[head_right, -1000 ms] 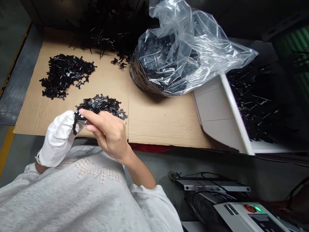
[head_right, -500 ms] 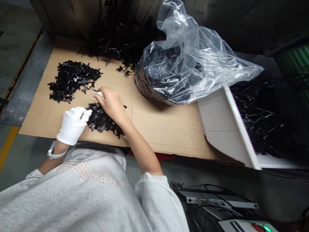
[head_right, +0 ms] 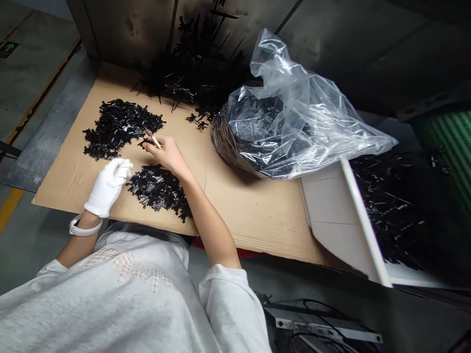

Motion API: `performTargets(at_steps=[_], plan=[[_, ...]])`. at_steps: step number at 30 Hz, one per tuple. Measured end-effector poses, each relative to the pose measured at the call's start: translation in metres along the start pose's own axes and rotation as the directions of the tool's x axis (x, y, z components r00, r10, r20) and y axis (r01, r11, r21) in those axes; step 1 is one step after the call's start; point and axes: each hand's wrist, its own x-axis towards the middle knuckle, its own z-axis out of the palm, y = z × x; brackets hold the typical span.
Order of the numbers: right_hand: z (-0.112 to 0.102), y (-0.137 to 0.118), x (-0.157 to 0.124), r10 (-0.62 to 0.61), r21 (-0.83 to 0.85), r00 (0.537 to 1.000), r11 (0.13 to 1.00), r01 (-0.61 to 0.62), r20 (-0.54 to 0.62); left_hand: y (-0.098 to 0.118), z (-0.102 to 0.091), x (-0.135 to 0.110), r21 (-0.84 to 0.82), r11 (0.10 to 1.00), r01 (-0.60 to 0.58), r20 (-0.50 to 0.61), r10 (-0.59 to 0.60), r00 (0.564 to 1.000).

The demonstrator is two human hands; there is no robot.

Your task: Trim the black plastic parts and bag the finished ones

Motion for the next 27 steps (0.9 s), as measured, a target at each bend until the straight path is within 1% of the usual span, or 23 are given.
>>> performTargets(at_steps=[1,2,3,4,6,8,9,10,11,13,15,17,19,20,21,22,25,27], plan=[[-0.007,-0.006,-0.012,0.026,0.123,0.999,0.992,-0.031,0.042,0.003,0.0,0.0,-0.167,0.985,0.048,0.053,-0.04,0.998],[-0.013,-0.013,-0.024,0.039,0.211,0.994,0.976,-0.059,0.098,0.006,0.001,0.0,-0.318,0.941,0.116,0.14,-0.075,0.987],[-0.018,-0.02,-0.035,0.031,0.26,0.987,0.963,-0.071,0.156,0.009,0.003,0.0,-0.433,0.878,0.202,0.25,-0.099,0.963],[-0.023,-0.027,-0.045,0.008,0.271,0.978,0.961,-0.065,0.207,0.013,0.006,-0.001,-0.503,0.814,0.29,0.36,-0.107,0.927],[-0.03,-0.038,-0.062,-0.057,0.222,0.961,0.975,-0.004,0.27,0.021,0.013,-0.004,-0.556,0.706,0.439,0.54,-0.094,0.836],[-0.034,-0.046,-0.075,-0.126,0.137,0.947,0.987,0.088,0.297,0.029,0.021,-0.009,-0.554,0.647,0.524,0.638,-0.074,0.766],[-0.035,-0.049,-0.082,-0.161,0.082,0.947,0.986,0.143,0.278,0.032,0.024,-0.012,-0.556,0.633,0.539,0.662,-0.055,0.747],[-0.036,-0.051,-0.088,-0.195,0.012,0.951,0.98,0.198,0.238,0.035,0.027,-0.015,-0.568,0.624,0.536,0.664,-0.037,0.747],[-0.036,-0.052,-0.094,-0.23,-0.069,0.956,0.967,0.246,0.182,0.037,0.029,-0.019,-0.59,0.625,0.511,0.641,-0.023,0.767],[-0.033,-0.052,-0.107,-0.293,-0.255,0.954,0.92,0.299,0.061,0.038,0.032,-0.026,-0.638,0.647,0.417,0.544,-0.004,0.839],[-0.028,-0.052,-0.119,-0.354,-0.405,0.935,0.857,0.32,-0.011,0.039,0.034,-0.034,-0.669,0.67,0.322,0.437,0.005,0.899],[-0.021,-0.051,-0.127,-0.414,-0.491,0.91,0.797,0.351,-0.021,0.042,0.034,-0.041,-0.636,0.745,0.202,0.311,0.008,0.95],[-0.015,-0.051,-0.132,-0.476,-0.522,0.879,0.757,0.393,-0.029,0.048,0.033,-0.048,-0.518,0.851,0.082,0.17,0.008,0.985],[-0.012,-0.051,-0.133,-0.503,-0.525,0.864,0.746,0.41,-0.041,0.052,0.033,-0.051,-0.447,0.894,0.045,0.135,0.017,0.991],[-0.01,-0.051,-0.133,-0.523,-0.523,0.851,0.741,0.421,-0.055,0.056,0.033,-0.054,-0.39,0.92,0.025,0.128,0.027,0.991],[-0.009,-0.052,-0.134,-0.539,-0.52,0.84,0.738,0.43,-0.07,0.059,0.032,-0.056,-0.361,0.932,0.019,0.146,0.037,0.989],[-0.009,-0.054,-0.135,-0.553,-0.513,0.828,0.739,0.437,-0.091,0.068,0.031,-0.06,-0.353,0.936,0.005,0.197,0.069,0.978],[-0.009,-0.055,-0.137,-0.554,-0.504,0.828,0.741,0.444,-0.087,0.072,0.029,-0.062,-0.332,0.943,0.032,0.218,0.044,0.975]])
